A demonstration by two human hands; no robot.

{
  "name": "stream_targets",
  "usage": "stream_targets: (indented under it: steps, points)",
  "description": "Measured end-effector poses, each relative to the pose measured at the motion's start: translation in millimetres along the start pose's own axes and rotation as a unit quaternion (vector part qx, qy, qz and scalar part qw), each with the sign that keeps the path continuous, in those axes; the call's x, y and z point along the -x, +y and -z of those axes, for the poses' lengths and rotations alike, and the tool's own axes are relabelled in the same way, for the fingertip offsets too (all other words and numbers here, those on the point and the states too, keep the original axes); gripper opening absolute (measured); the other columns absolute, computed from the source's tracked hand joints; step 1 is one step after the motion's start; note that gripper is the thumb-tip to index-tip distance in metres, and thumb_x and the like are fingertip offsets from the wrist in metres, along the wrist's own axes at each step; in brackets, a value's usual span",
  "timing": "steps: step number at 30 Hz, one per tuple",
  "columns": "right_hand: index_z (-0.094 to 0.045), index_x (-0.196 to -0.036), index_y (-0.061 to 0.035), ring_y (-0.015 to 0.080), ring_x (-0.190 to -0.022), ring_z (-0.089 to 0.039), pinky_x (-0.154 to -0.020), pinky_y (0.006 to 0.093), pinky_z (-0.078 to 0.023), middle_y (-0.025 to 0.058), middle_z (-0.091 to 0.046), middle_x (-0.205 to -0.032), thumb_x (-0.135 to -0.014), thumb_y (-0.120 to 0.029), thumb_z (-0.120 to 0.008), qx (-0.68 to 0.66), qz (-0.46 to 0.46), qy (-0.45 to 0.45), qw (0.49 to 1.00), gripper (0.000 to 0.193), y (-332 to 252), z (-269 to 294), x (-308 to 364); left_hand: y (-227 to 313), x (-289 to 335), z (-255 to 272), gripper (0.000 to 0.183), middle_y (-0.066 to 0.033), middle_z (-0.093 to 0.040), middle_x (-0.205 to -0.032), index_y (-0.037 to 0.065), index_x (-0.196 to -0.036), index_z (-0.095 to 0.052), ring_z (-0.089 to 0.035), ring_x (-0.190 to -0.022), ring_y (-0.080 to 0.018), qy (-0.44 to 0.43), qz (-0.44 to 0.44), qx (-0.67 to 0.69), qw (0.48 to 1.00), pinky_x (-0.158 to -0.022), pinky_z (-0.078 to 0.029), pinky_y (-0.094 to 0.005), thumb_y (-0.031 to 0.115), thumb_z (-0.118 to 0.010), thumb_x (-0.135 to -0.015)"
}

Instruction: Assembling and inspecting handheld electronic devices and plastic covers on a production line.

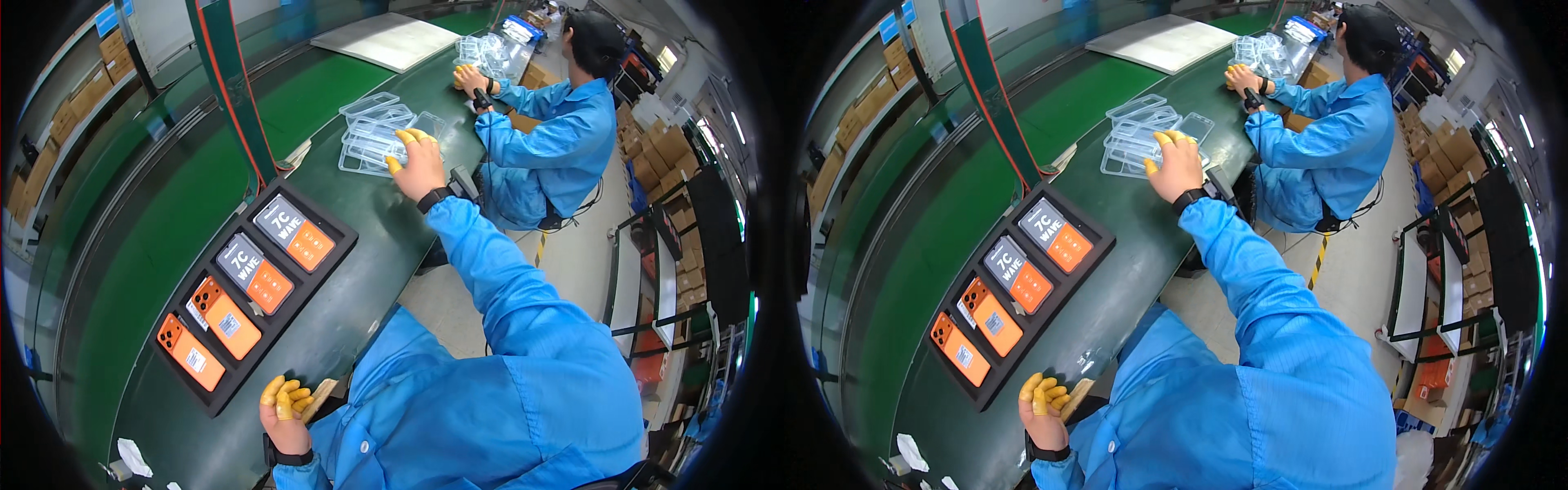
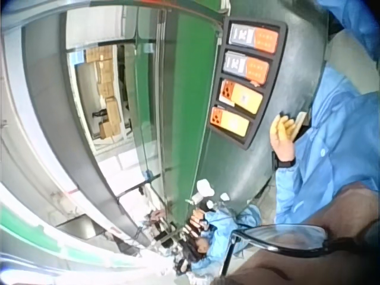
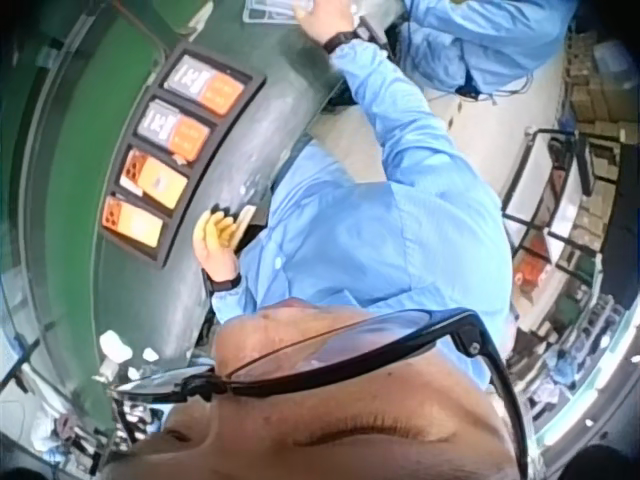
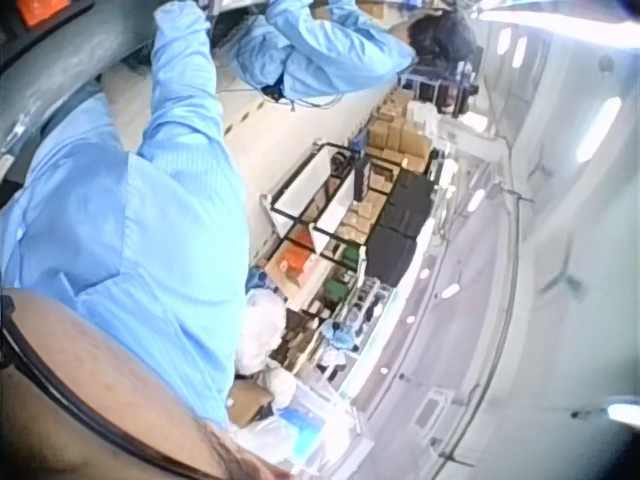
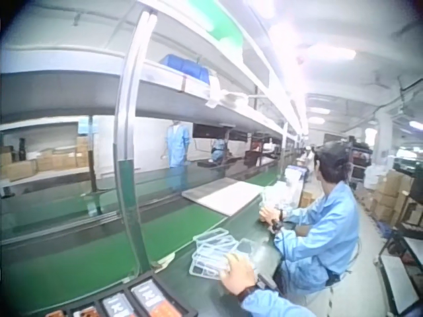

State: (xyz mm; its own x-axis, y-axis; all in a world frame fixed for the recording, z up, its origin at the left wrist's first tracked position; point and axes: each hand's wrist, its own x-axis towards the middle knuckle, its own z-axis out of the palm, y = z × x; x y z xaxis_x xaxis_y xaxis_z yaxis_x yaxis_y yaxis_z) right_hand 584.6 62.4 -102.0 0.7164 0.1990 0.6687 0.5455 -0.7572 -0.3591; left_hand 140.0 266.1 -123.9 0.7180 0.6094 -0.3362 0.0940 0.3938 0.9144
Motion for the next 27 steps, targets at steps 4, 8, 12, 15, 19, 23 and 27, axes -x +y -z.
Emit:
stream_targets:
  steps: [4, 8, 12, 15, 19, 23, 27]
  points:
    - [-0.063, -0.125, -0.0068, 0.0362, -0.119, -0.052, -0.103, 0.0426, -0.043, 0.0152, -0.059, -0.127, -0.083, -0.026, -0.072, 0.045, -0.047, -0.100, 0.993, 0.047, 41.0, -0.9, -2.3, 1.7, -0.8, -1.8, 0.027, -0.0102, -0.065, -0.104, 0.005, -0.126, -0.055, -0.063, -0.085, -0.0190, 0.004, 0.008, 0.005, 1.000, -0.075, -0.053, -0.0311, 0.018, -0.049, -0.103]
    - [-0.067, -0.120, -0.0075, 0.0368, -0.114, -0.054, -0.098, 0.0432, -0.046, 0.0161, -0.061, -0.123, -0.084, -0.027, -0.072, 0.039, -0.050, -0.085, 0.994, 0.041, 48.6, -3.3, -10.1, -3.5, -1.1, 3.4, 0.028, -0.0114, -0.065, -0.106, 0.004, -0.127, -0.054, -0.064, -0.085, -0.0200, 0.002, -0.003, 0.013, 1.000, -0.075, -0.054, -0.0317, 0.018, -0.050, -0.103]
    - [-0.070, -0.115, -0.0077, 0.0371, -0.109, -0.056, -0.097, 0.0435, -0.047, 0.0165, -0.064, -0.118, -0.084, -0.026, -0.072, 0.053, -0.043, -0.106, 0.992, 0.036, 50.3, -1.4, -19.2, 0.7, 0.8, -2.0, 0.028, -0.0109, -0.065, -0.105, 0.004, -0.127, -0.053, -0.064, -0.085, -0.0192, 0.004, -0.005, 0.022, 1.000, -0.073, -0.053, -0.0305, 0.018, -0.049, -0.103]
    - [-0.071, -0.112, -0.0080, 0.0369, -0.107, -0.057, -0.096, 0.0432, -0.046, 0.0161, -0.065, -0.115, -0.083, -0.025, -0.072, 0.052, -0.032, -0.128, 0.990, 0.034, 54.3, 2.0, -24.2, -0.6, 0.0, -1.6, 0.028, -0.0111, -0.065, -0.105, 0.004, -0.127, -0.054, -0.064, -0.085, -0.0192, 0.009, -0.001, 0.022, 1.000, -0.073, -0.053, -0.0302, 0.017, -0.050, -0.103]
    - [-0.071, -0.111, -0.0079, 0.0360, -0.106, -0.058, -0.096, 0.0422, -0.046, 0.0165, -0.065, -0.113, -0.082, -0.021, -0.072, 0.036, -0.049, -0.155, 0.986, 0.032, 60.4, 4.1, -28.4, -1.0, -0.2, -1.3, 0.028, -0.0111, -0.065, -0.105, 0.004, -0.127, -0.054, -0.064, -0.085, -0.0193, 0.009, -0.003, 0.019, 1.000, -0.073, -0.053, -0.0300, 0.017, -0.050, -0.103]
    - [-0.072, -0.109, -0.0069, 0.0361, -0.106, -0.058, -0.097, 0.0423, -0.046, 0.0170, -0.066, -0.109, -0.082, -0.019, -0.070, 0.037, -0.015, -0.092, 0.995, 0.029, 62.4, 2.2, -25.9, -0.9, 0.2, -2.3, 0.028, -0.0111, -0.065, -0.105, 0.004, -0.126, -0.054, -0.063, -0.085, -0.0190, 0.012, -0.006, 0.009, 1.000, -0.073, -0.053, -0.0300, 0.017, -0.050, -0.102]
    - [-0.072, -0.107, -0.0057, 0.0367, -0.105, -0.059, -0.096, 0.0435, -0.047, 0.0174, -0.067, -0.107, -0.083, -0.018, -0.070, 0.035, -0.014, -0.093, 0.995, 0.027, 63.4, 3.7, -27.7, 0.3, 0.6, -3.6, 0.028, -0.0108, -0.065, -0.105, 0.004, -0.126, -0.054, -0.063, -0.086, -0.0185, 0.012, -0.003, 0.002, 1.000, -0.073, -0.053, -0.0298, 0.018, -0.051, -0.102]
